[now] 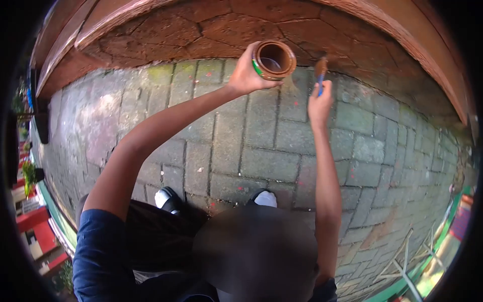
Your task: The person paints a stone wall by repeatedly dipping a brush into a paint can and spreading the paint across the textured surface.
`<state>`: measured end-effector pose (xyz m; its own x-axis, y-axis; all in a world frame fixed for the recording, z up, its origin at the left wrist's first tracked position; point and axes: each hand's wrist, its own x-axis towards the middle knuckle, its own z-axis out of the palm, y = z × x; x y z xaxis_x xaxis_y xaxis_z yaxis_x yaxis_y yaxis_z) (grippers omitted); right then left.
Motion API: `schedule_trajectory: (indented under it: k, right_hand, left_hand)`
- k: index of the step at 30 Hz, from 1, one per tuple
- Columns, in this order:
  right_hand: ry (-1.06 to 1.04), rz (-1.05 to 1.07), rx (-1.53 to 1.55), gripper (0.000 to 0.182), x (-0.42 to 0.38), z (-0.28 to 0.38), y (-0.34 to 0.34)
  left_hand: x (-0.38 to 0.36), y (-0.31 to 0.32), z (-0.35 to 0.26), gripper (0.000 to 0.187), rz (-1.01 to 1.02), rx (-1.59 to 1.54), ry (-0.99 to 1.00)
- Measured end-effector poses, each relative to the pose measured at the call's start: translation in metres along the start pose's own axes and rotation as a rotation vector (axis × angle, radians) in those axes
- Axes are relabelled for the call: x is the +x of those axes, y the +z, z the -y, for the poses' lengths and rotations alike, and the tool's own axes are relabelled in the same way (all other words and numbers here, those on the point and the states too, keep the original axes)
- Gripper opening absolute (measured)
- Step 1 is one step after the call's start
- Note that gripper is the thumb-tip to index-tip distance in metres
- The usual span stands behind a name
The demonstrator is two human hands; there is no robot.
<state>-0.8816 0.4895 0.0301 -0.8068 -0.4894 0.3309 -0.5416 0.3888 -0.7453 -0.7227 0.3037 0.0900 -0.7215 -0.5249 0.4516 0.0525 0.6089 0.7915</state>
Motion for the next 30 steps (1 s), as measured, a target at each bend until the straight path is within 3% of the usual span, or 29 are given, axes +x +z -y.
schedule_trajectory:
  k: [2, 4, 5, 7, 10, 12, 16, 18, 20, 22, 24, 30]
  right_hand:
    - [0.095, 0.120, 0.043, 0.011, -0.006, 0.012, -0.003]
    - [-0.087, 0.108, 0.066, 0.012, -0.005, -0.010, -0.002]
    - [-0.069, 0.073, 0.039, 0.012, 0.002, -0.021, -0.017]
    - [-0.216, 0.323, -0.179, 0.016, 0.016, -0.038, -0.041]
    - [-0.226, 0.460, -0.447, 0.017, 0.050, -0.044, -0.083]
    - [-0.240, 0.386, -0.468, 0.016, 0.076, -0.055, -0.115]
    - [0.010, 0.216, -0.488, 0.016, 0.101, -0.110, -0.164]
    - [0.113, 0.149, -0.499, 0.016, 0.101, -0.134, -0.155]
    - [0.389, -0.034, -0.233, 0.016, 0.095, -0.157, -0.131]
    - [0.392, -0.203, -0.183, 0.015, 0.076, -0.113, -0.092]
    - [0.274, -0.214, -0.168, 0.014, 0.059, -0.069, -0.052]
    - [0.315, 0.009, 0.051, 0.013, 0.007, 0.042, 0.021]
  left_hand:
    - [0.001, 0.007, -0.004, 0.103, 0.032, -0.130, -0.015]
    - [-0.001, 0.013, -0.005, 0.096, 0.003, -0.202, -0.018]
    - [-0.002, 0.017, -0.002, 0.096, 0.009, -0.197, -0.020]
    - [-0.002, 0.023, 0.003, 0.097, 0.027, -0.206, -0.029]
    - [-0.004, 0.023, 0.006, 0.096, 0.017, -0.056, -0.031]
    - [-0.007, 0.022, 0.006, 0.096, 0.025, -0.056, -0.023]
    - [-0.004, 0.020, 0.006, 0.096, 0.014, -0.100, -0.029]
    - [-0.005, 0.017, 0.002, 0.095, 0.064, -0.090, -0.029]
    - [-0.007, 0.016, -0.002, 0.095, 0.070, -0.083, -0.024]
    - [-0.008, 0.017, -0.002, 0.095, 0.020, -0.052, -0.002]
    - [-0.011, 0.018, -0.003, 0.096, 0.038, -0.038, 0.002]
    - [-0.027, 0.019, -0.007, 0.098, -0.043, -0.076, -0.030]
